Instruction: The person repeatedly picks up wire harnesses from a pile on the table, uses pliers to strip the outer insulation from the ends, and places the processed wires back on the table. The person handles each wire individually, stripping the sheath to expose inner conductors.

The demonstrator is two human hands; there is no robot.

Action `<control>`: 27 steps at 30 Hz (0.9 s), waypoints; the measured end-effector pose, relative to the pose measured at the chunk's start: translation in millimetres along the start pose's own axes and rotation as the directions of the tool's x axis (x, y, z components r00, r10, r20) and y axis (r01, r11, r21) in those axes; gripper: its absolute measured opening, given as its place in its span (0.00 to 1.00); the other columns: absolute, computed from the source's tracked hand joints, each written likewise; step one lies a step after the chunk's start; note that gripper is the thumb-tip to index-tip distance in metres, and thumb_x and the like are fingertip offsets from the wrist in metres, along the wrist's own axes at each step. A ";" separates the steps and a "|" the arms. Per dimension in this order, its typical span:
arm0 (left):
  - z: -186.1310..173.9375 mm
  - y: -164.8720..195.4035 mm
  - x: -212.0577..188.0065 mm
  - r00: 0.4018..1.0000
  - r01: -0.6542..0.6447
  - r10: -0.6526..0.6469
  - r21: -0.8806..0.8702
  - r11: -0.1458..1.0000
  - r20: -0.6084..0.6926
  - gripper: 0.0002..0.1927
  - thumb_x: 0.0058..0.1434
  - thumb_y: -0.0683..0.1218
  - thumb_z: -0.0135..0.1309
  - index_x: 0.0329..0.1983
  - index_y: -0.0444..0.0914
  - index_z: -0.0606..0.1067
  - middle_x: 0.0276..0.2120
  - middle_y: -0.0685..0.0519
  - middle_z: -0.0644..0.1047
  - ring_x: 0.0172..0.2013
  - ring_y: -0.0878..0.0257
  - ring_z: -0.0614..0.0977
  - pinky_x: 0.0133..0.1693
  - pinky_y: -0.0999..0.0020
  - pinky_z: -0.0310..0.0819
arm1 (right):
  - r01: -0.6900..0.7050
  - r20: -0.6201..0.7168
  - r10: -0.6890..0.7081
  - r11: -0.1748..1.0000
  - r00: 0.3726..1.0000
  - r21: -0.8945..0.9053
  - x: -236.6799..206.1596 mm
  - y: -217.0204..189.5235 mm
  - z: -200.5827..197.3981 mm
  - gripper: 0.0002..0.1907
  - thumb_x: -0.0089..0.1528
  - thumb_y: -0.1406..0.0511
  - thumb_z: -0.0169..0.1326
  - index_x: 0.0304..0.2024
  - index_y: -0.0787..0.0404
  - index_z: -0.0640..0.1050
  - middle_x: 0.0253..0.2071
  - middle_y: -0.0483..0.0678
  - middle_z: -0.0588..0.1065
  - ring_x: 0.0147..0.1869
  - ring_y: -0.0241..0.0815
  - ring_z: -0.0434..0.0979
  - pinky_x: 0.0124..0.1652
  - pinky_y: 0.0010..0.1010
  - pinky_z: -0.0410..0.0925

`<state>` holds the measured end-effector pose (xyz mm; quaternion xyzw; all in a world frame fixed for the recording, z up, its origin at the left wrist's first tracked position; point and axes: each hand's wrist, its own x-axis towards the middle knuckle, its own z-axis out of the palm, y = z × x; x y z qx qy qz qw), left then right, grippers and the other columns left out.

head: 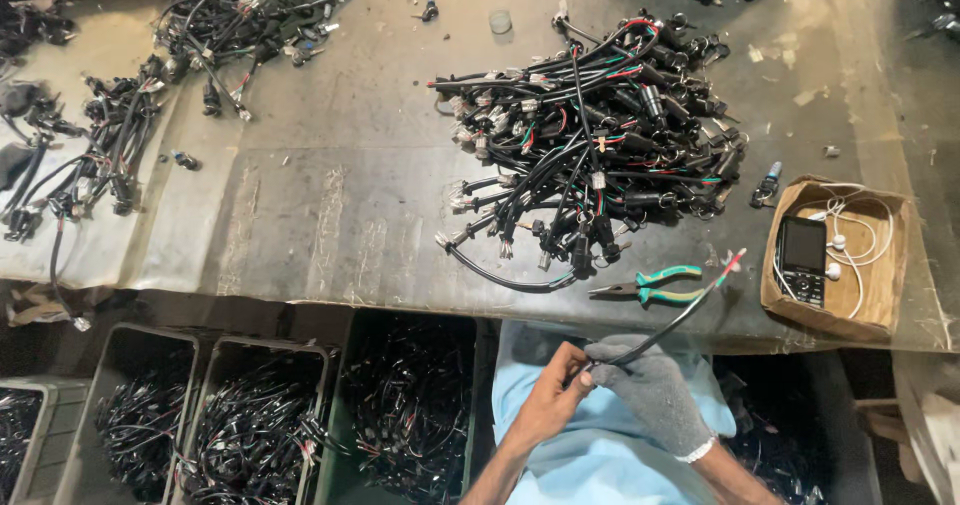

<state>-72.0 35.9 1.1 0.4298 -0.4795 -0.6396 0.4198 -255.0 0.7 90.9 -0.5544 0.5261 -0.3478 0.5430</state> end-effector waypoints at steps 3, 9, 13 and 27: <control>-1.9 8.0 3.2 0.998 -0.054 0.053 0.025 0.998 0.040 0.16 0.74 0.50 0.50 0.58 0.36 0.68 0.43 0.58 0.74 0.45 0.72 0.73 0.49 0.74 0.69 | 0.097 -0.103 -0.116 0.980 0.988 -0.173 1.0 -8.3 1.7 0.16 0.50 0.66 0.69 0.39 0.66 0.82 0.37 0.48 0.78 0.39 0.37 0.79 0.39 0.29 0.73; -0.7 14.5 8.8 0.993 0.090 -0.064 -0.296 0.951 0.097 0.17 0.71 0.51 0.54 0.57 0.39 0.68 0.39 0.59 0.71 0.40 0.71 0.70 0.44 0.72 0.68 | -0.058 -0.073 0.048 0.990 0.996 -0.132 -7.2 -20.9 -3.7 0.14 0.51 0.66 0.68 0.38 0.63 0.83 0.36 0.46 0.83 0.37 0.34 0.81 0.37 0.27 0.74; -1.3 10.0 8.9 0.989 0.075 -0.047 -0.210 0.975 0.137 0.16 0.72 0.52 0.55 0.56 0.39 0.69 0.39 0.57 0.72 0.38 0.71 0.69 0.42 0.74 0.65 | -0.049 -0.078 0.033 0.978 0.996 -0.204 -8.3 -19.8 -8.0 0.10 0.53 0.67 0.67 0.36 0.64 0.84 0.33 0.47 0.84 0.36 0.33 0.82 0.38 0.26 0.74; 7.9 -0.2 14.3 0.985 0.101 -0.078 -0.146 0.984 0.155 0.15 0.73 0.46 0.51 0.58 0.38 0.64 0.36 0.54 0.73 0.36 0.69 0.69 0.39 0.73 0.64 | -0.135 0.023 0.133 0.987 0.991 0.088 -0.3 27.2 -9.4 0.10 0.58 0.65 0.58 0.39 0.65 0.80 0.30 0.44 0.80 0.35 0.31 0.76 0.38 0.27 0.71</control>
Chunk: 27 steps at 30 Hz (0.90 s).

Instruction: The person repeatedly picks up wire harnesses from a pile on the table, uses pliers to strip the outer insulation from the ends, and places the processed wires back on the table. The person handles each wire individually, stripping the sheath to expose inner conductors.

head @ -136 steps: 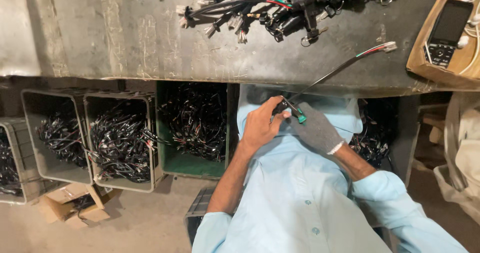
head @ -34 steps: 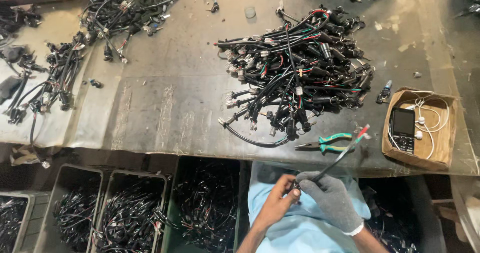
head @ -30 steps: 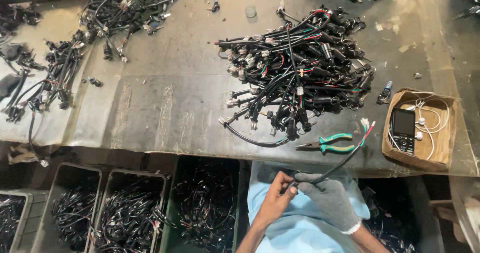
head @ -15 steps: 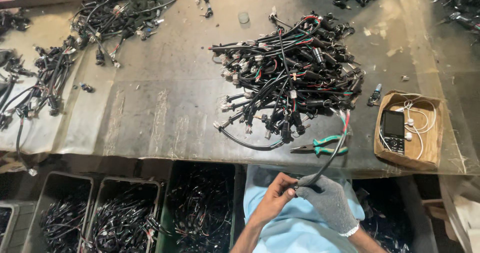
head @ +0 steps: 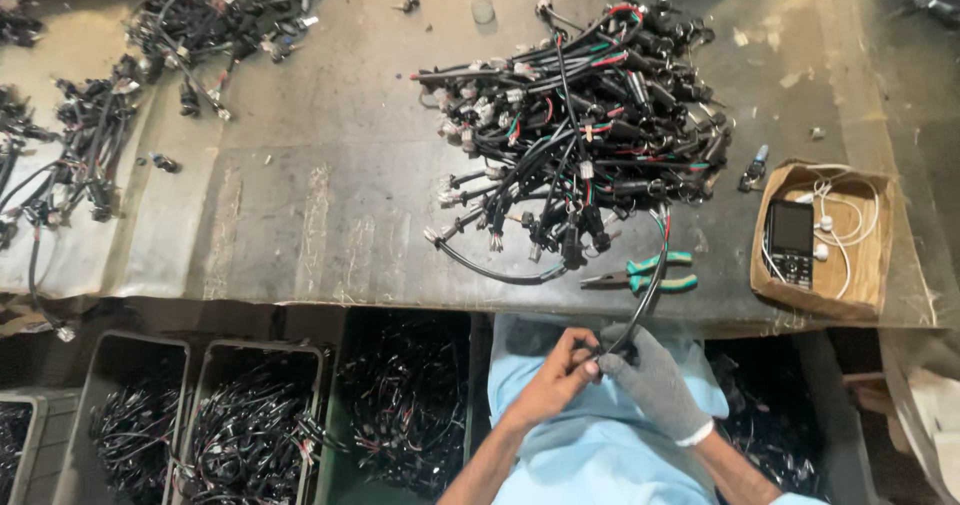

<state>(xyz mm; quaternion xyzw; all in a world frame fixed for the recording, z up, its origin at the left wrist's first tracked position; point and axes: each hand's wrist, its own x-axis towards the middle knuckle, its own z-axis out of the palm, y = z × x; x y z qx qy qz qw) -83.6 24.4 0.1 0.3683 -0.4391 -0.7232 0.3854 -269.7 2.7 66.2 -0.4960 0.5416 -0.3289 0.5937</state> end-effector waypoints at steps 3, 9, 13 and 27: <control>4.2 -1.7 1.0 0.999 0.037 -0.035 0.055 0.998 -0.036 0.14 0.73 0.45 0.49 0.59 0.37 0.67 0.34 0.54 0.73 0.33 0.69 0.67 0.36 0.73 0.61 | -0.031 -0.046 0.028 0.997 0.999 -0.070 1.9 14.6 -0.2 0.12 0.58 0.64 0.60 0.39 0.66 0.79 0.28 0.45 0.79 0.33 0.32 0.74 0.36 0.28 0.70; 18.6 -1.3 7.9 0.973 -0.115 0.151 0.201 0.973 -0.173 0.13 0.76 0.48 0.46 0.58 0.37 0.69 0.36 0.57 0.72 0.37 0.70 0.71 0.40 0.75 0.68 | -0.032 -0.107 -0.002 0.948 0.994 -0.316 4.8 -19.4 -5.7 0.14 0.57 0.60 0.61 0.38 0.63 0.80 0.28 0.48 0.79 0.32 0.37 0.77 0.35 0.32 0.70; -4.8 16.1 23.3 0.969 -0.135 0.159 0.131 0.982 -0.188 0.14 0.76 0.50 0.44 0.58 0.37 0.68 0.39 0.60 0.71 0.37 0.73 0.69 0.39 0.75 0.69 | 0.401 0.156 -0.635 0.262 0.756 -0.878 27.1 -68.0 -38.9 0.30 0.46 0.48 0.62 0.40 0.62 0.79 0.40 0.54 0.77 0.48 0.56 0.78 0.51 0.46 0.66; -2.5 25.4 -18.0 0.986 -0.060 0.126 0.472 0.880 -0.111 0.20 0.67 0.46 0.59 0.58 0.35 0.68 0.39 0.49 0.79 0.39 0.62 0.79 0.43 0.68 0.74 | -0.181 -0.095 0.204 0.960 0.974 0.213 -8.0 3.4 13.3 0.12 0.65 0.58 0.51 0.44 0.56 0.80 0.34 0.39 0.76 0.38 0.30 0.72 0.37 0.26 0.67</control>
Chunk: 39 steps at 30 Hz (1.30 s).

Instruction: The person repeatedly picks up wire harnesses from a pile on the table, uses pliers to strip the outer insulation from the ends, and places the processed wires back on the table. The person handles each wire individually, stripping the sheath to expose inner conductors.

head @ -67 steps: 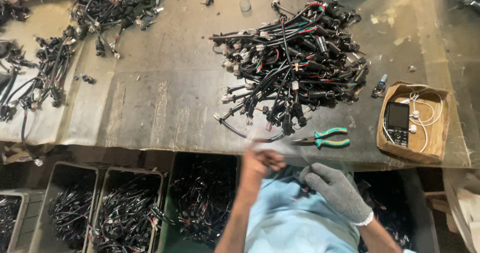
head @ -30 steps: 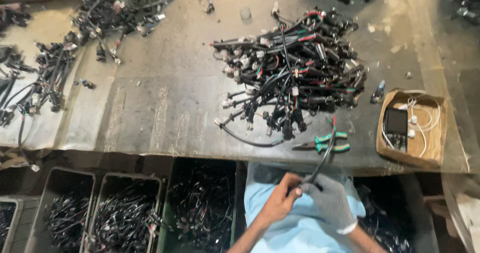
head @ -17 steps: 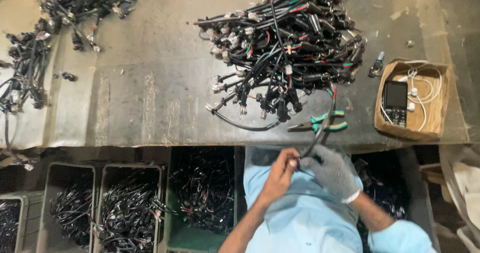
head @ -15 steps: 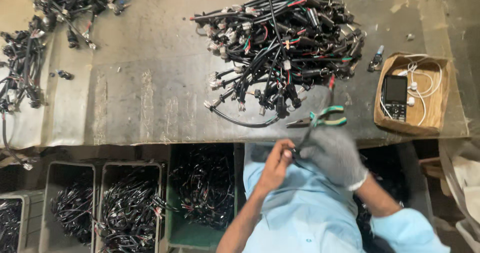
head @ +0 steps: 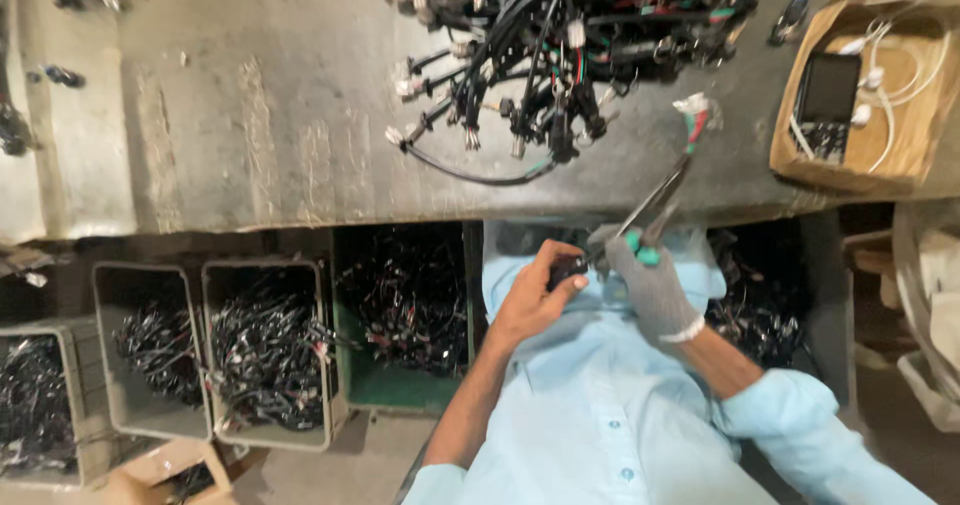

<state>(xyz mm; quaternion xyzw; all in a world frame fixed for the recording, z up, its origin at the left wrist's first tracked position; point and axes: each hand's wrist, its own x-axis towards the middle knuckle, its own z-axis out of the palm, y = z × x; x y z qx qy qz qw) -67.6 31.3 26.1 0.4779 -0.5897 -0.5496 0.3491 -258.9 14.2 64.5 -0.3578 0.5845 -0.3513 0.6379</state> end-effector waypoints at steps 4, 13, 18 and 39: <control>9.1 -5.4 -7.1 0.995 -0.015 0.029 0.142 0.990 -0.098 0.20 0.67 0.48 0.61 0.57 0.36 0.70 0.39 0.47 0.81 0.40 0.60 0.83 0.42 0.66 0.77 | 0.104 -0.097 -0.107 0.994 0.990 -0.033 8.5 20.3 10.7 0.12 0.68 0.61 0.52 0.41 0.63 0.79 0.34 0.42 0.76 0.38 0.29 0.72 0.36 0.25 0.66; 19.2 -27.7 -13.7 0.991 0.056 -0.075 -0.162 0.985 -0.111 0.21 0.67 0.48 0.61 0.56 0.33 0.68 0.36 0.52 0.77 0.36 0.67 0.76 0.41 0.71 0.72 | 0.091 0.042 -0.081 0.908 0.996 -0.409 -1.4 56.7 -10.8 0.12 0.66 0.62 0.54 0.48 0.63 0.74 0.39 0.53 0.78 0.43 0.46 0.78 0.42 0.37 0.70; 29.0 -42.8 -17.6 0.995 0.044 -0.072 -0.342 0.939 -0.070 0.19 0.70 0.48 0.58 0.55 0.33 0.67 0.39 0.55 0.77 0.40 0.69 0.76 0.46 0.72 0.72 | 0.431 0.223 -0.374 0.699 0.900 -0.570 8.9 56.7 -13.0 0.22 0.57 0.67 0.54 0.55 0.64 0.73 0.45 0.62 0.76 0.48 0.61 0.79 0.46 0.44 0.71; 33.1 -44.2 -17.5 0.953 0.060 -0.093 -0.121 0.991 -0.287 0.24 0.69 0.53 0.58 0.58 0.33 0.68 0.35 0.52 0.78 0.36 0.66 0.77 0.41 0.71 0.72 | 0.158 0.284 0.124 0.593 0.951 -0.789 4.7 21.4 -20.7 0.21 0.62 0.55 0.57 0.50 0.62 0.72 0.39 0.61 0.78 0.47 0.64 0.78 0.44 0.51 0.68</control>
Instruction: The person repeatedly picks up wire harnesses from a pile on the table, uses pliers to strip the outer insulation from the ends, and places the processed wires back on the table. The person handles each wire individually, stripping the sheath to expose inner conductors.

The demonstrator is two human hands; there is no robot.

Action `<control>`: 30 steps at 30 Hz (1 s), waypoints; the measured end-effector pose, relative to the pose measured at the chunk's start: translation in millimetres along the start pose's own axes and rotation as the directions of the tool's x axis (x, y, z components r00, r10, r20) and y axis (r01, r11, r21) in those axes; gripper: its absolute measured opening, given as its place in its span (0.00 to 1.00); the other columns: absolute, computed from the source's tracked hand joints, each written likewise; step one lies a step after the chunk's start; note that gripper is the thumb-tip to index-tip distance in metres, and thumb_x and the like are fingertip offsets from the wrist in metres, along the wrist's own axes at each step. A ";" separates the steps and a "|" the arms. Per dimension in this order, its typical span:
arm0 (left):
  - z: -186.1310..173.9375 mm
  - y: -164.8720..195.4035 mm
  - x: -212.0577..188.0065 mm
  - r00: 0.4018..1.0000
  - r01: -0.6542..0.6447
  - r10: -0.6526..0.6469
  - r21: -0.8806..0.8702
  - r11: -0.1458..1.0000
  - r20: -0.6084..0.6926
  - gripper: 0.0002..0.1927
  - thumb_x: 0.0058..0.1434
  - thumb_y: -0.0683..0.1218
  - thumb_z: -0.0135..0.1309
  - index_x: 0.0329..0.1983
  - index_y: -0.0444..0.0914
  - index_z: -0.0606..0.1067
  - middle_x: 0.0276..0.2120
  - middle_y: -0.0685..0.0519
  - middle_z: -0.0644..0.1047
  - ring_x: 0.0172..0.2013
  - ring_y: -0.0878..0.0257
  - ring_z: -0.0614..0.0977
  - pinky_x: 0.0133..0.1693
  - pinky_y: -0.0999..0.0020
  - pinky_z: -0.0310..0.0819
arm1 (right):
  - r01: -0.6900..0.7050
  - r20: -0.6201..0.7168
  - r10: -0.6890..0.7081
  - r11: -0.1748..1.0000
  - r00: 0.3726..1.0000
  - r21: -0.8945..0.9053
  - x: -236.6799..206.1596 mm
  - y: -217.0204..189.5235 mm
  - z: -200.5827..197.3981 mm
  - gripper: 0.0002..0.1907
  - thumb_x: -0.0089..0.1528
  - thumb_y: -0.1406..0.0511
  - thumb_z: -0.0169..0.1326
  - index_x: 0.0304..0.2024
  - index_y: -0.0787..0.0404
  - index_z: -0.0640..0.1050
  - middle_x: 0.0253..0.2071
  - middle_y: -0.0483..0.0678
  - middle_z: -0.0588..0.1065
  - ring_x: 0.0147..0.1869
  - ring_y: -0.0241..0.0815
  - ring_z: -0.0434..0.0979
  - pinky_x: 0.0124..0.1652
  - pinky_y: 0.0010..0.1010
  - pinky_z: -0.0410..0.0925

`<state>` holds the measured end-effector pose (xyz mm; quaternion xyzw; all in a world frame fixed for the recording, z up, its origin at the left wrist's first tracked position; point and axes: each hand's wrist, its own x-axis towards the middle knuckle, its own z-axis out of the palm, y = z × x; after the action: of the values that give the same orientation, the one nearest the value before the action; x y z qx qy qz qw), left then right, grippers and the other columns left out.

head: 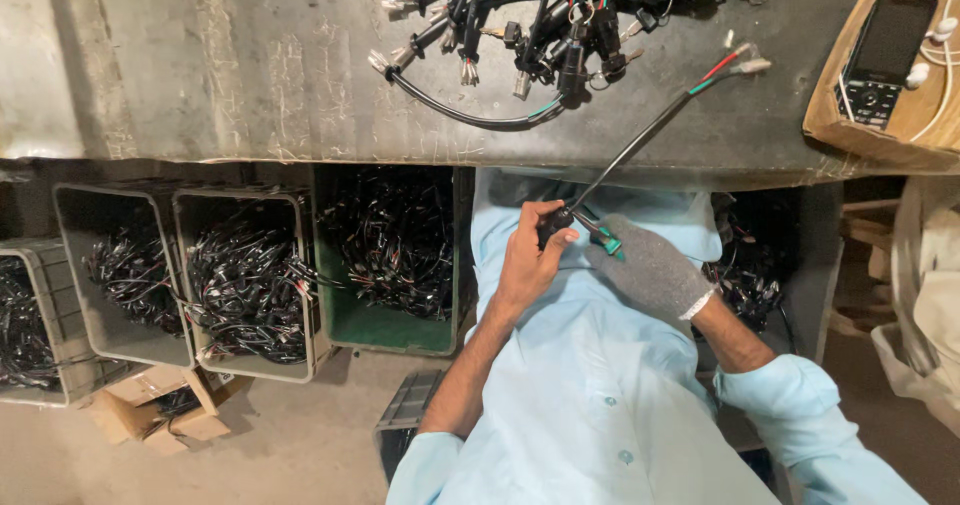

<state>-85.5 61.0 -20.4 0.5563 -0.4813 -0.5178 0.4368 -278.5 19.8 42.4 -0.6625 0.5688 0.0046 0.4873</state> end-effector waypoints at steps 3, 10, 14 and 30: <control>1.9 2.4 0.3 0.997 -0.071 0.075 0.121 0.990 -0.029 0.23 0.70 0.52 0.59 0.59 0.34 0.69 0.37 0.49 0.80 0.37 0.60 0.81 0.41 0.68 0.75 | -0.008 -0.032 0.009 0.999 0.999 0.053 -3.9 -1.9 6.1 0.23 0.61 0.54 0.56 0.49 0.64 0.70 0.37 0.62 0.78 0.45 0.67 0.78 0.41 0.53 0.69; -1.7 10.9 9.6 0.934 -0.291 0.355 0.639 0.712 0.031 0.22 0.63 0.48 0.63 0.57 0.34 0.75 0.35 0.50 0.76 0.30 0.54 0.80 0.29 0.61 0.71 | -0.128 -0.073 0.127 0.992 0.989 -0.013 4.1 -9.0 12.5 0.24 0.62 0.52 0.54 0.51 0.62 0.70 0.33 0.64 0.78 0.42 0.68 0.79 0.41 0.56 0.69; -9.4 11.6 15.5 0.910 -0.333 0.409 0.701 0.630 0.065 0.23 0.62 0.49 0.64 0.56 0.34 0.75 0.36 0.50 0.76 0.29 0.54 0.79 0.29 0.61 0.70 | 0.228 -0.258 -0.226 0.973 0.939 -0.023 1.4 -14.4 9.5 0.23 0.60 0.55 0.55 0.51 0.63 0.72 0.43 0.66 0.77 0.46 0.69 0.77 0.41 0.53 0.69; -31.7 14.5 12.6 0.969 0.069 -0.005 -0.250 0.966 0.248 0.23 0.74 0.60 0.50 0.57 0.36 0.72 0.31 0.56 0.74 0.33 0.69 0.73 0.35 0.71 0.66 | 0.327 -0.203 -0.335 0.942 0.920 -0.074 23.4 1.5 10.4 0.13 0.57 0.63 0.59 0.43 0.61 0.77 0.39 0.58 0.79 0.46 0.61 0.79 0.43 0.47 0.70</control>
<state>-55.1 45.9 -5.5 0.4354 -0.4500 -0.6487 0.4325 -265.7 9.2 22.9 -0.7550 0.4974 -0.1375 0.4045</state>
